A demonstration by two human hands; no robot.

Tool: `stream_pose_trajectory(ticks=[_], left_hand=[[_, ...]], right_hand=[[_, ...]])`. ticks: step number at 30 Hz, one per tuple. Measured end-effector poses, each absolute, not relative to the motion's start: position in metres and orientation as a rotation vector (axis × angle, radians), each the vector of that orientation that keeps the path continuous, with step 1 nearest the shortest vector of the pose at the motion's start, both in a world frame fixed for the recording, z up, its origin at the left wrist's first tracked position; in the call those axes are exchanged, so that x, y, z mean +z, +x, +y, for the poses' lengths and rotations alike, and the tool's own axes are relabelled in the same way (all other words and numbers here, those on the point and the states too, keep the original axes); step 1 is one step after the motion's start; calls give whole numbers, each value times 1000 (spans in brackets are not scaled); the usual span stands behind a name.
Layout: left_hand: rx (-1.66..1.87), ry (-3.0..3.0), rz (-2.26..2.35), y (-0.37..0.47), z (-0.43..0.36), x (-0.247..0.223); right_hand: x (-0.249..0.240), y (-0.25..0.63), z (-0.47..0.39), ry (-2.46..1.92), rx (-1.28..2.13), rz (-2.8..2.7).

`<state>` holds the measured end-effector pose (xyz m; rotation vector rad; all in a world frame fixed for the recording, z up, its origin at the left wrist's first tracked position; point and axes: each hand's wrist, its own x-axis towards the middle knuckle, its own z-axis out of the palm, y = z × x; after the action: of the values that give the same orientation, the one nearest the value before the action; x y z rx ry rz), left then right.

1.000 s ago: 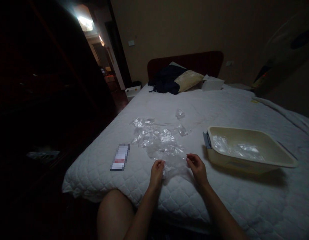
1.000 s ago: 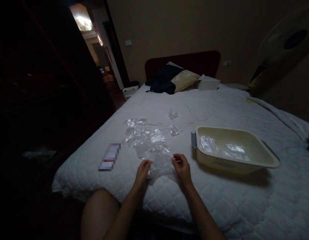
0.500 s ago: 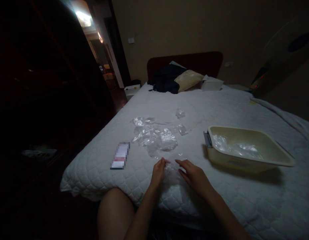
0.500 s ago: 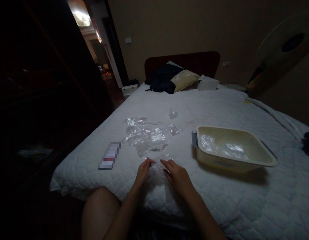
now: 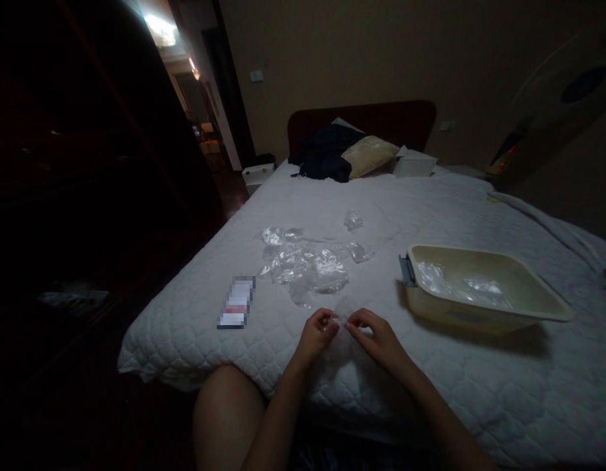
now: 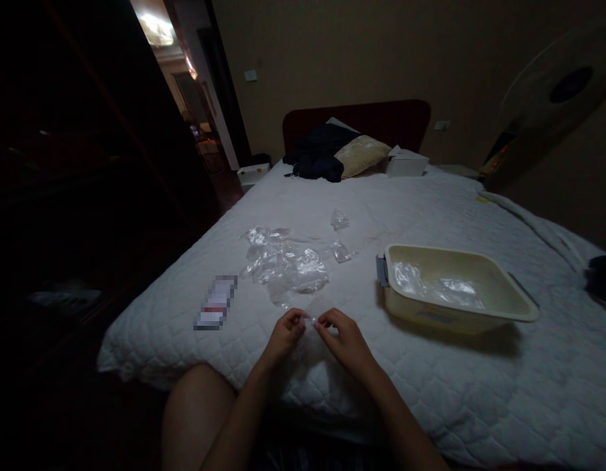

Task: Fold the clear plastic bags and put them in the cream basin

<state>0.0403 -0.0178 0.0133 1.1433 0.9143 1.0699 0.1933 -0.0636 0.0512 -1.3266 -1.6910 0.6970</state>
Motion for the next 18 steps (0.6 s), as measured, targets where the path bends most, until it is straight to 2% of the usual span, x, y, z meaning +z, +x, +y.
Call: stream_pose_trajectory(ticks=[4, 10, 18], left_hand=[[1015, 1232, 895, 36, -17, 13], [1113, 1165, 984, 28, -11, 20], [1126, 863, 934, 29, -9, 17]], right_hand=[[55, 196, -59, -1393, 715, -1476], [59, 207, -58, -1451, 639, -1327], [57, 204, -61, -1394, 905, -1186]])
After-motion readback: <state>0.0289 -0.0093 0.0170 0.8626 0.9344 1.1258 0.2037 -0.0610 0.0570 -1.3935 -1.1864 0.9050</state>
